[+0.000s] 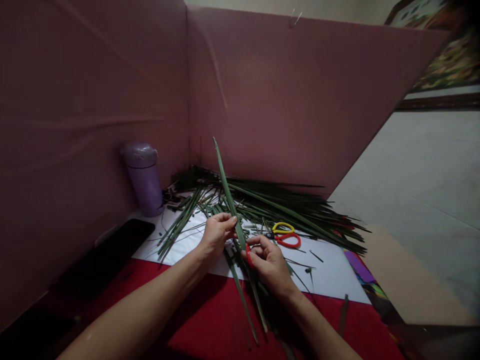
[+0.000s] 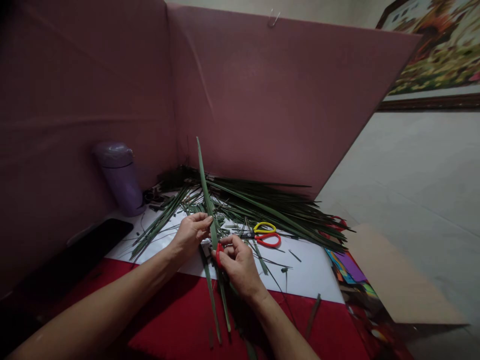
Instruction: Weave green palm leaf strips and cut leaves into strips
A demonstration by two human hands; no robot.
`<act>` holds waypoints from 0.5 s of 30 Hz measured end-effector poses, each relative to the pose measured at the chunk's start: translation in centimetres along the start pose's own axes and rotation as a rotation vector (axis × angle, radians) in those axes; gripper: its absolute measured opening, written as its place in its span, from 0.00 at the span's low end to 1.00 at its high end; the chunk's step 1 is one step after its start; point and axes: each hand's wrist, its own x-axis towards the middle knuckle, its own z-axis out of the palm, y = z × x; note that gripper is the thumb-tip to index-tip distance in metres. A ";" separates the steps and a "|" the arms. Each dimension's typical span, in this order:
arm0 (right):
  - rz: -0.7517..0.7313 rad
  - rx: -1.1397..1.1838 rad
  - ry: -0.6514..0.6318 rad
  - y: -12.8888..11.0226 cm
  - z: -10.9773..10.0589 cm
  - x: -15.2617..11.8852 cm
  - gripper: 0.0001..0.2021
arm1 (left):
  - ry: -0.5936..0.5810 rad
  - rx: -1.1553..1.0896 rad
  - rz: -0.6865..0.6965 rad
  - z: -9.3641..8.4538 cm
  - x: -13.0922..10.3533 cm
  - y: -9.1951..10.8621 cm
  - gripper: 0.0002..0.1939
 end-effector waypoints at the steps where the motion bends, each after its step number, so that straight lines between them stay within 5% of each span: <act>1: 0.003 0.003 -0.003 0.0 0.0 0.0 0.12 | 0.000 -0.001 0.000 0.0 0.0 0.0 0.12; 15: -0.006 0.004 0.009 0.0 -0.1 0.1 0.14 | -0.060 -0.002 -0.050 0.1 -0.3 0.0 0.13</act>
